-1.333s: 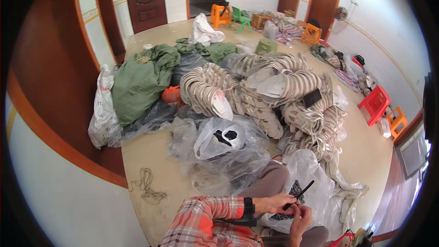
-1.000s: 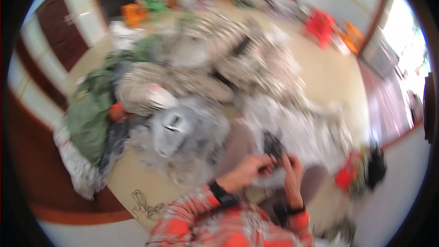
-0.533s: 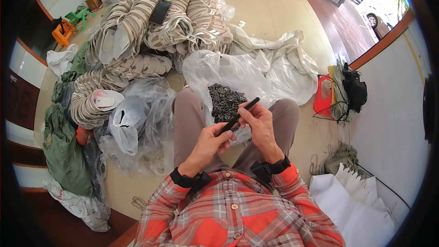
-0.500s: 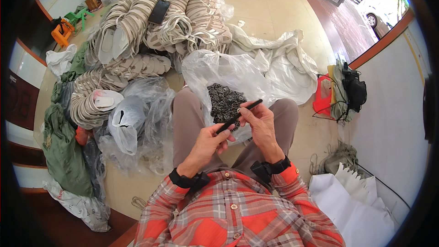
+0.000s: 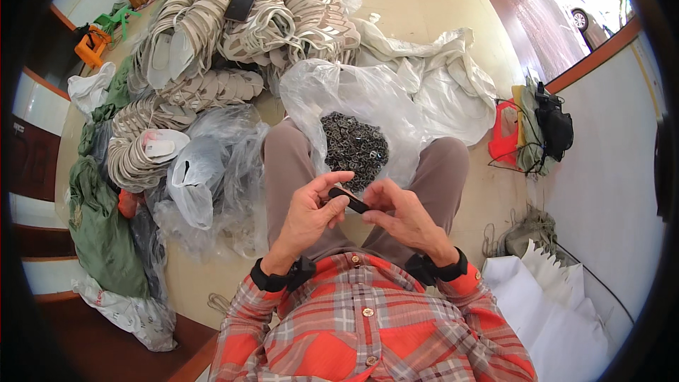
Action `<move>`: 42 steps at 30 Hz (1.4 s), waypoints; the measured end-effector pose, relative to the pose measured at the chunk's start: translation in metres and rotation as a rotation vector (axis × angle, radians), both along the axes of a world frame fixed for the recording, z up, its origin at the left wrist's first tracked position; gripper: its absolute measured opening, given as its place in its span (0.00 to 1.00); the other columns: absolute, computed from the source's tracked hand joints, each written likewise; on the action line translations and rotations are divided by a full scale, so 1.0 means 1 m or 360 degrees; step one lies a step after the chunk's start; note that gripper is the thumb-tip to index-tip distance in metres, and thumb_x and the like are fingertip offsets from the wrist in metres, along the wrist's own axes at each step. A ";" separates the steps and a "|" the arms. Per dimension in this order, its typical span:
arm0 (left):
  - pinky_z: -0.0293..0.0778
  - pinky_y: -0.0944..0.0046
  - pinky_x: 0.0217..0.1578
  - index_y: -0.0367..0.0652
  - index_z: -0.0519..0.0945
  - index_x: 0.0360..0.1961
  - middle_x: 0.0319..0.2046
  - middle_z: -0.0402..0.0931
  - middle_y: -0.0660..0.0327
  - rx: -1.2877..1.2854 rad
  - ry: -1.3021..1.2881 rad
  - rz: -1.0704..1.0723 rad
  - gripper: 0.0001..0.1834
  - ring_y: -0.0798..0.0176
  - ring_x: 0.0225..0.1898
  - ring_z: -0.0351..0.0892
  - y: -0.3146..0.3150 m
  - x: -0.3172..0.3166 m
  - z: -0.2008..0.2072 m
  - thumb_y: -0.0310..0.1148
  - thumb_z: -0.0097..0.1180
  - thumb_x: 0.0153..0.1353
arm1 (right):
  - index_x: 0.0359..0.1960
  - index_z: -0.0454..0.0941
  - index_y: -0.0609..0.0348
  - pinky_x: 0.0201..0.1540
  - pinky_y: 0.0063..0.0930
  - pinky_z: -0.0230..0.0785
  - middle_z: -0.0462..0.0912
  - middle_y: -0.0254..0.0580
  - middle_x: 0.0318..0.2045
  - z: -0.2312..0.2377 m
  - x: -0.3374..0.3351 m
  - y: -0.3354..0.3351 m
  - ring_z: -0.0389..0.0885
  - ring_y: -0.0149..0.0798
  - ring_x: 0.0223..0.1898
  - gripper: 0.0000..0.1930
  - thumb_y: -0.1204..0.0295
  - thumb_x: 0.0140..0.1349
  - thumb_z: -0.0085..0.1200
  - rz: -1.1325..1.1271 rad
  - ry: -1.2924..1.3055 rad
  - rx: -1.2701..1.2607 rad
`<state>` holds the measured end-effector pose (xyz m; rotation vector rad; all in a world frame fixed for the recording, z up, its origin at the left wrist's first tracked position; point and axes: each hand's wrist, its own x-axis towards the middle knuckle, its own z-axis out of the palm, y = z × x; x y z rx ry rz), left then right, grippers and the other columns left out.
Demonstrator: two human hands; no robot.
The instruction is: The recorder is assembling small metal rings onto black straps, likely for footwear production.
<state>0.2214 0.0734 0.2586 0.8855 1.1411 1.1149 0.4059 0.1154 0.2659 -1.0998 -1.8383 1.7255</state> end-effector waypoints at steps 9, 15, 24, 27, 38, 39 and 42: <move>0.67 0.73 0.28 0.37 0.71 0.45 0.30 0.75 0.61 -0.0437 -0.0736 -0.0153 0.12 0.70 0.27 0.72 -0.004 -0.020 -0.036 0.30 0.46 0.62 | 0.50 0.70 0.61 0.29 0.18 0.68 0.71 0.32 0.30 -0.008 -0.007 -0.008 0.72 0.24 0.26 0.17 0.84 0.57 0.46 0.0004 0.0369 -0.0291; 0.67 0.59 0.53 0.33 0.60 0.54 0.51 0.67 0.46 -0.0330 -0.1234 0.0114 0.21 0.55 0.53 0.68 0.000 -0.027 -0.026 0.20 0.41 0.58 | 0.45 0.71 0.67 0.29 0.21 0.72 0.72 0.35 0.28 -0.018 0.005 -0.008 0.74 0.26 0.26 0.12 0.82 0.58 0.49 -0.0290 0.0451 -0.0501; 0.71 0.61 0.51 0.29 0.65 0.51 0.48 0.69 0.45 -0.0209 -0.0841 0.0015 0.16 0.53 0.50 0.72 -0.007 -0.026 -0.020 0.23 0.44 0.62 | 0.42 0.71 0.67 0.21 0.18 0.70 0.74 0.36 0.27 -0.025 0.005 -0.013 0.74 0.25 0.22 0.10 0.78 0.58 0.51 -0.0394 0.0372 -0.0555; 0.75 0.65 0.45 0.30 0.70 0.48 0.42 0.74 0.49 -0.0242 -0.0760 0.0018 0.14 0.58 0.43 0.77 -0.009 -0.028 -0.027 0.26 0.48 0.62 | 0.42 0.71 0.66 0.18 0.17 0.69 0.75 0.36 0.27 -0.025 0.002 -0.016 0.74 0.24 0.21 0.11 0.78 0.58 0.51 -0.0352 0.0332 -0.0546; 0.75 0.68 0.43 0.32 0.75 0.42 0.40 0.76 0.51 -0.0331 -0.0679 0.0220 0.11 0.64 0.41 0.77 -0.013 -0.021 -0.032 0.24 0.52 0.58 | 0.42 0.72 0.68 0.18 0.17 0.69 0.75 0.36 0.24 -0.023 -0.007 -0.025 0.73 0.24 0.20 0.11 0.76 0.59 0.51 -0.0275 0.0319 -0.0655; 0.76 0.68 0.42 0.32 0.76 0.41 0.39 0.77 0.52 -0.0284 -0.0683 0.0219 0.11 0.64 0.40 0.78 -0.014 -0.021 -0.032 0.23 0.53 0.57 | 0.42 0.72 0.68 0.18 0.17 0.69 0.75 0.36 0.24 -0.021 -0.008 -0.025 0.73 0.24 0.20 0.11 0.76 0.59 0.51 -0.0276 0.0319 -0.0655; 0.76 0.69 0.40 0.33 0.77 0.40 0.38 0.77 0.54 -0.0175 -0.0730 0.0194 0.10 0.66 0.38 0.78 -0.015 -0.022 -0.033 0.21 0.55 0.55 | 0.42 0.72 0.69 0.18 0.16 0.68 0.74 0.34 0.22 -0.014 -0.009 -0.025 0.73 0.23 0.20 0.11 0.76 0.59 0.52 -0.0251 0.0323 -0.0665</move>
